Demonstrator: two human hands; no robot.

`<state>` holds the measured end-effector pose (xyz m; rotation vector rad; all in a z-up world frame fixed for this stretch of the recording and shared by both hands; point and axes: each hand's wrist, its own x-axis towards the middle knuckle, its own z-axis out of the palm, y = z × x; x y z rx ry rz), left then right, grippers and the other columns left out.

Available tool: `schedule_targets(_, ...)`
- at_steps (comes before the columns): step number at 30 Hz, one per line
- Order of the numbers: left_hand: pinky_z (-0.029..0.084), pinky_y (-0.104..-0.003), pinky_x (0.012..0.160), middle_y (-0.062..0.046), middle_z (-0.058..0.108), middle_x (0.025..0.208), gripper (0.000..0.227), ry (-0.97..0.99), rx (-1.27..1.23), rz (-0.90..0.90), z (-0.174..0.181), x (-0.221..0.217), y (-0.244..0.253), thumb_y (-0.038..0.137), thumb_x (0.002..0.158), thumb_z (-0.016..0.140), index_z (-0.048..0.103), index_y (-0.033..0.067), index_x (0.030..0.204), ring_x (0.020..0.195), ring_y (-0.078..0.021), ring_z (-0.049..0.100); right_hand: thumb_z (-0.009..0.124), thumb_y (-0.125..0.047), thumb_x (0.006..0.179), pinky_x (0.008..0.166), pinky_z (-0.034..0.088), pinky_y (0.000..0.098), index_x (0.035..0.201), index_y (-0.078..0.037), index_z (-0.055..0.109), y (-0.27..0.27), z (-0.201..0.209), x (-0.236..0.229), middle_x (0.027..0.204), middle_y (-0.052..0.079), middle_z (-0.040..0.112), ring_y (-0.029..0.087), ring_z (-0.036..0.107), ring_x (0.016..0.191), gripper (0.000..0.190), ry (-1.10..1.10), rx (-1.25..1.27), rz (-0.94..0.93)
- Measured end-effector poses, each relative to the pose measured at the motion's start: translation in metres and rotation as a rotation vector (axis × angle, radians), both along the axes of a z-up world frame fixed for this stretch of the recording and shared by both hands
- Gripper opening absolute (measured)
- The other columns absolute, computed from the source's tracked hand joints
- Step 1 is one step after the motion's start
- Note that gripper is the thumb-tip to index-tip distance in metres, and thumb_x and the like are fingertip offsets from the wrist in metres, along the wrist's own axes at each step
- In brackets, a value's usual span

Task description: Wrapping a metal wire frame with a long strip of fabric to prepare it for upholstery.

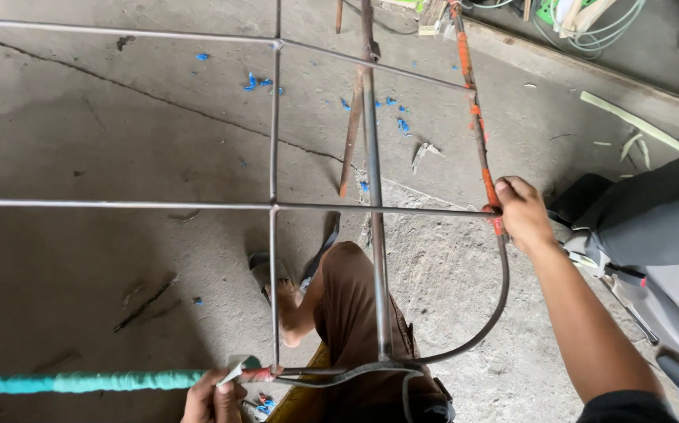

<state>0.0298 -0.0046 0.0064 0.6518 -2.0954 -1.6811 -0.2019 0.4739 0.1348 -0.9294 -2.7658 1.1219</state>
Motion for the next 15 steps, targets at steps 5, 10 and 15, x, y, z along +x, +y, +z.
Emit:
schedule_targets(5,0.035,-0.023,0.042,-0.004,0.066,0.064,0.018,0.065,-0.001,-0.002,0.004,-0.004,0.0,0.027,0.104,0.061,0.071,0.0139,0.111,0.043,-0.0055,0.044,0.052,-0.003,0.099,0.073,0.053,0.0472,0.12,-0.007,0.058,0.023,0.009,-0.011,0.114,0.017,0.061,0.033,0.063,0.087,0.022,0.091,0.516,0.34)
schedule_targets(10,0.05,-0.023,0.063,-0.007,0.067,0.072,0.019,0.07,-0.039,0.037,-0.026,0.01,-0.011,0.023,0.107,0.062,0.07,0.0069,0.113,0.059,-0.0119,0.062,0.048,-0.018,0.121,0.086,0.051,0.0452,0.126,-0.003,0.059,0.048,0.04,-0.03,0.103,0.018,0.074,0.03,0.072,0.096,0.019,0.477,0.398,0.288)
schedule_targets(15,0.048,-0.024,0.062,-0.008,0.066,0.065,0.019,0.06,0.05,0.053,-0.003,0.002,0.0,0.025,0.104,0.064,0.073,0.0095,0.111,0.06,-0.0128,0.063,0.053,-0.049,0.107,0.098,0.056,0.0383,0.126,-0.008,0.065,0.025,0.028,-0.043,0.116,0.01,0.071,0.026,0.068,0.102,0.047,-0.079,-0.335,0.089)
